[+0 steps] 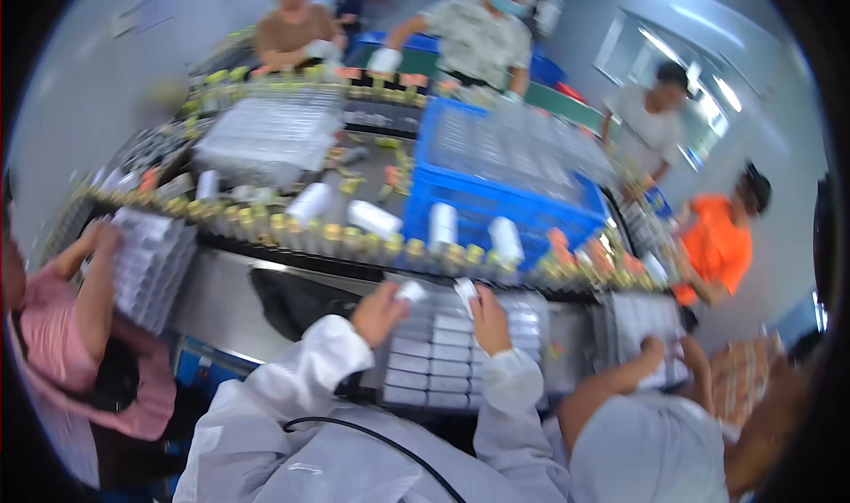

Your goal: The person places white cylindrical bottles into a clear plastic tray on a conveyor belt. They pick up bottles from a nearby stack and insert them into the tray slots one by one. The person works alongside other workers in a factory setting, filling trays that move along the line.

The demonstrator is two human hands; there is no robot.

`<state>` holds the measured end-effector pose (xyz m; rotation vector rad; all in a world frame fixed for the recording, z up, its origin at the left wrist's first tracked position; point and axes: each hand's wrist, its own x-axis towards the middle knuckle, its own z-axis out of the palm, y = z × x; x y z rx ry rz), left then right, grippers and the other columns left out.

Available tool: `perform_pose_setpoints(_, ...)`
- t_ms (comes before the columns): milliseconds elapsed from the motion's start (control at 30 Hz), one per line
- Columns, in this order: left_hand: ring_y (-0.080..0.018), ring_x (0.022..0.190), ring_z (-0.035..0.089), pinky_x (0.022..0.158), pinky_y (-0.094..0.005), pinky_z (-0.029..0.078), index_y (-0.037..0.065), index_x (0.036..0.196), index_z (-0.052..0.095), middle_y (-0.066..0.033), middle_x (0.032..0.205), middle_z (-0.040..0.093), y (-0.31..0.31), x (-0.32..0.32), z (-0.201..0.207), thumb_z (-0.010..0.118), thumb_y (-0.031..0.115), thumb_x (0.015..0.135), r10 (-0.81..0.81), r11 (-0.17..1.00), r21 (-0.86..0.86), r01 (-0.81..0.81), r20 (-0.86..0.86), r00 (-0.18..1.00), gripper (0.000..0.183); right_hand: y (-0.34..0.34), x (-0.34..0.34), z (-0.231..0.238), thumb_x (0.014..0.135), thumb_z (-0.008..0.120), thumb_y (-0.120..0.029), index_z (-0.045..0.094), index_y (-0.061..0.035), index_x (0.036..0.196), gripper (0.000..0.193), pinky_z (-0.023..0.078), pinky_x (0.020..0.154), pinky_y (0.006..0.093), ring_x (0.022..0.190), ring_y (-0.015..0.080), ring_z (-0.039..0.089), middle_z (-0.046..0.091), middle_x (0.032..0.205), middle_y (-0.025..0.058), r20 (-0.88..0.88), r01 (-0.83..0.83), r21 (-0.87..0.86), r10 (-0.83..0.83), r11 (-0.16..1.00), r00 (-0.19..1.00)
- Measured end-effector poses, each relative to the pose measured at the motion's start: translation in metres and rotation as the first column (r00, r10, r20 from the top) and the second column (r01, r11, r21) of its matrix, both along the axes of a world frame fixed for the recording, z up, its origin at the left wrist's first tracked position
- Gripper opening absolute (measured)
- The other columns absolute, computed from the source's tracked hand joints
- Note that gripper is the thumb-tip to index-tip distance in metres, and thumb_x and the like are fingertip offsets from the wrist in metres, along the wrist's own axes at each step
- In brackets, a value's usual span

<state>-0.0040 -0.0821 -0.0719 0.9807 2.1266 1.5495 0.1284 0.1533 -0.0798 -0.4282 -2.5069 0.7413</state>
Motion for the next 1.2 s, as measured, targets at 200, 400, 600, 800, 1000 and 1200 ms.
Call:
perform_pose_setpoints(200, -0.0127, 0.077, 0.063, 0.069, -0.0283, 0.054, -0.002, 0.126, 0.051, -0.0092, 0.097, 0.063, 0.027, 0.007, 0.060, 0.049, 0.022, 0.101, -0.193, 0.962, 0.246, 0.119, 0.301, 0.934, 0.034, -0.018, 0.063, 0.009, 0.104, 0.038, -0.035, 0.054, -0.0052, 0.112, 0.035, 0.047, 0.067, 0.0277, 0.074, 0.0140, 0.060, 0.065, 0.089, 0.0087, -0.298, -0.141, -0.887, -0.311, 0.440, 0.903)
perform_pose_setpoints(400, -0.0149, 0.084, 0.067, 0.068, -0.0265, 0.055, -0.001, 0.122, 0.051, -0.0102, 0.100, 0.065, 0.085, 0.014, 0.129, 0.049, 0.025, 0.101, -0.367, 0.876, 0.458, 0.148, 0.436, 0.822, 0.033, -0.030, 0.086, 0.030, 0.103, 0.041, -0.034, 0.052, -0.0066, 0.116, 0.032, 0.047, 0.072, 0.0274, 0.082, 0.0127, 0.061, 0.066, 0.096, 0.0071, -0.263, -0.073, -0.924, -0.487, 0.374, 0.833)
perform_pose_setpoints(600, -0.0358, 0.090, 0.067, 0.080, -0.0426, 0.050, -0.003, 0.115, 0.057, -0.0230, 0.101, 0.068, 0.178, -0.034, 0.084, 0.061, 0.035, 0.090, 0.107, 0.969, 0.213, -0.128, 0.112, 0.988, 0.046, -0.055, 0.087, 0.052, 0.103, 0.042, -0.032, 0.054, -0.0040, 0.117, 0.034, 0.047, 0.074, 0.0284, 0.081, 0.0147, 0.061, 0.066, 0.095, 0.0085, -0.303, -0.001, -0.861, -0.512, 0.508, 0.804)
perform_pose_setpoints(800, -0.0415, 0.091, 0.065, 0.079, -0.0452, 0.050, -0.001, 0.118, 0.054, -0.0239, 0.097, 0.067, 0.140, -0.051, 0.125, 0.057, 0.028, 0.093, 0.052, 0.993, 0.119, -0.015, -0.319, 0.946, 0.038, -0.061, 0.102, 0.034, 0.103, 0.044, -0.031, 0.055, -0.0037, 0.114, 0.031, 0.046, 0.077, 0.0272, 0.083, 0.0122, 0.060, 0.066, 0.096, 0.0062, -0.284, 0.156, -0.746, -0.521, 0.647, 0.805)
perform_pose_setpoints(1000, -0.0246, 0.086, 0.067, 0.072, -0.0365, 0.052, -0.002, 0.122, 0.052, -0.0163, 0.099, 0.066, 0.090, -0.055, 0.136, 0.058, 0.021, 0.096, -0.153, 0.918, 0.361, 0.161, -0.053, 0.987, 0.036, -0.041, 0.053, 0.099, 0.097, 0.057, -0.018, 0.050, 0.0043, 0.124, 0.036, 0.049, 0.081, 0.0350, 0.094, 0.0248, 0.065, 0.066, 0.102, 0.0181, -0.472, 0.407, -0.091, -0.399, 0.909, 0.786)
perform_pose_setpoints(1200, -0.0200, 0.087, 0.066, 0.070, -0.0303, 0.051, -0.002, 0.120, 0.055, -0.0112, 0.098, 0.065, 0.122, -0.063, 0.073, 0.058, 0.029, 0.095, 0.001, 0.955, 0.277, -0.109, 0.361, 0.933, 0.040, -0.053, 0.007, 0.173, 0.098, 0.056, -0.019, 0.049, 0.0033, 0.127, 0.038, 0.050, 0.081, 0.0354, 0.092, 0.0304, 0.065, 0.065, 0.105, 0.0198, -0.586, 0.240, -0.123, -0.266, 0.963, 0.765)
